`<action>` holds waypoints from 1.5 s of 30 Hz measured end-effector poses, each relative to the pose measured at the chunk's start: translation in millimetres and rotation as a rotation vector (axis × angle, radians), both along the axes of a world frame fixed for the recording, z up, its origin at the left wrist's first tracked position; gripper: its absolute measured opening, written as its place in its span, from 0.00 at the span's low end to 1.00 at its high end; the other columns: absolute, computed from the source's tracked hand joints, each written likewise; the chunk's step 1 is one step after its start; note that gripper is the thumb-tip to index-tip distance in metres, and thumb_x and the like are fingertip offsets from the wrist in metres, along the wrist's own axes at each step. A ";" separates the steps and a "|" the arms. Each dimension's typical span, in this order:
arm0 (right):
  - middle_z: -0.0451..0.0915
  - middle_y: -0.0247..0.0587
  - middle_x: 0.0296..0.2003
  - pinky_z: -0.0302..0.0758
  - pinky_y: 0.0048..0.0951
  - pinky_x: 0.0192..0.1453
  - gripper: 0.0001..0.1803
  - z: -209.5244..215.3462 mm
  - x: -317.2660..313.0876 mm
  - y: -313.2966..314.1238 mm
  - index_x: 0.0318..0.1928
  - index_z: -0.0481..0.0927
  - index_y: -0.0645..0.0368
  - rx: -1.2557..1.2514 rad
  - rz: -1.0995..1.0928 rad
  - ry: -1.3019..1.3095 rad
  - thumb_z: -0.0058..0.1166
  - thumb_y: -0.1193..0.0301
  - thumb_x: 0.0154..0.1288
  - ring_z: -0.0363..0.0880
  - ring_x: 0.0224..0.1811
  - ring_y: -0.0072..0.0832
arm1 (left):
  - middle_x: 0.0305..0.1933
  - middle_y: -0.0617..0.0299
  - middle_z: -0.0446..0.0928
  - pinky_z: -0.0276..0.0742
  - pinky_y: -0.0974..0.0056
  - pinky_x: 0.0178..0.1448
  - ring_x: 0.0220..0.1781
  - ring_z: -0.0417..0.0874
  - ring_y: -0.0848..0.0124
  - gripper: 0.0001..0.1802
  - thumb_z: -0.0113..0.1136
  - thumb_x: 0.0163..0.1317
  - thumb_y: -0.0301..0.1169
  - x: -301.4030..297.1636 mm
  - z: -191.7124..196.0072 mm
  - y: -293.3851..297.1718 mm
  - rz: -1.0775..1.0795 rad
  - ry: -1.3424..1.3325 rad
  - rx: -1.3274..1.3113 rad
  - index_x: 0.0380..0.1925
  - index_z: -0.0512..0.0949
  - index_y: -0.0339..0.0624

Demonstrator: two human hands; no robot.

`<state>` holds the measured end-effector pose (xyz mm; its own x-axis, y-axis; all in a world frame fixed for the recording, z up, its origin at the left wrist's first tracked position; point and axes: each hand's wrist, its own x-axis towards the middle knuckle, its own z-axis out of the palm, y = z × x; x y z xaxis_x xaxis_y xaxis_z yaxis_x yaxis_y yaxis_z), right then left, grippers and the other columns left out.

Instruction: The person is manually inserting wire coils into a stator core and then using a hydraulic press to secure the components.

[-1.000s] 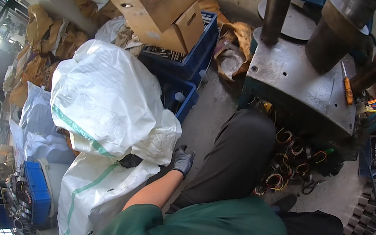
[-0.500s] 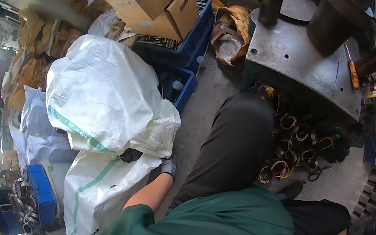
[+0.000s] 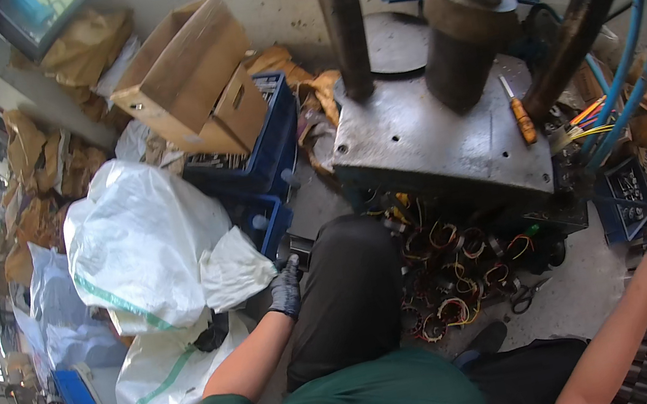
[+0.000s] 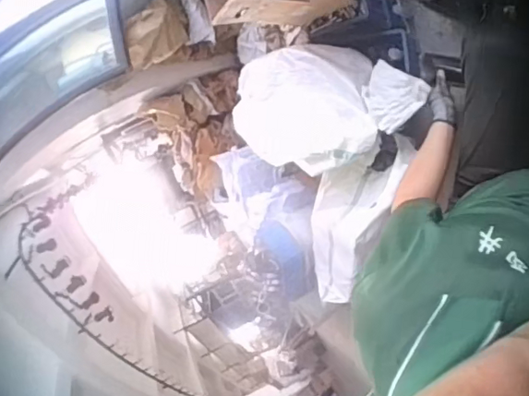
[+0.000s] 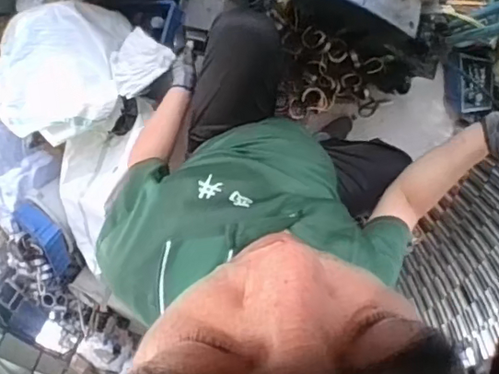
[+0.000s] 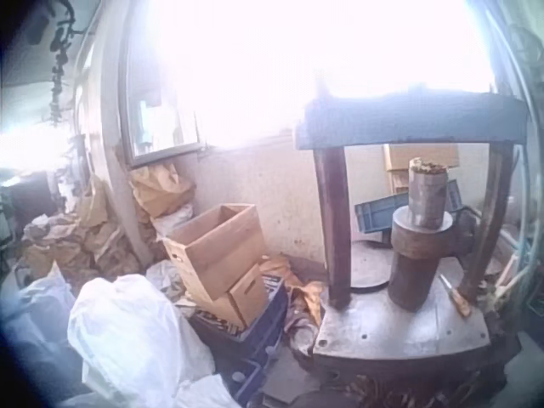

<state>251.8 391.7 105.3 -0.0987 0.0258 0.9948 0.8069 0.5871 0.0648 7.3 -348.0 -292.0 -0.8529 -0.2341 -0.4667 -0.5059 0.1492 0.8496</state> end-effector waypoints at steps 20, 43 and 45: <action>0.84 0.50 0.52 0.84 0.34 0.65 0.12 5.6 -54.7 -75.3 0.58 0.71 0.65 -0.433 1.111 0.891 0.52 0.78 0.78 0.86 0.53 0.35 | 0.64 0.53 0.79 0.76 0.40 0.74 0.66 0.81 0.51 0.45 0.76 0.59 0.51 -79.2 362.3 236.6 -0.603 0.396 1.148 0.72 0.67 0.47; 0.83 0.39 0.52 0.73 0.37 0.66 0.18 3.0 -65.2 -87.1 0.62 0.74 0.59 -0.506 0.945 0.922 0.58 0.72 0.76 0.80 0.55 0.29 | 0.52 0.64 0.77 0.77 0.62 0.59 0.56 0.77 0.71 0.28 0.80 0.59 0.38 -191.7 515.0 407.3 -0.107 0.798 1.107 0.53 0.73 0.50; 0.83 0.39 0.52 0.73 0.37 0.66 0.18 2.4 -65.7 -87.0 0.62 0.74 0.59 -0.520 0.965 0.934 0.58 0.72 0.77 0.80 0.55 0.29 | 0.55 0.63 0.77 0.78 0.61 0.60 0.58 0.78 0.70 0.30 0.80 0.60 0.37 -182.1 515.0 406.8 -0.171 0.908 1.084 0.55 0.72 0.48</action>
<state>186.1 304.7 107.7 0.3839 0.6994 0.6029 -0.2845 0.7108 -0.6433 -174.8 58.9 223.0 -0.9292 0.0142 0.3692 0.2250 -0.7709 0.5959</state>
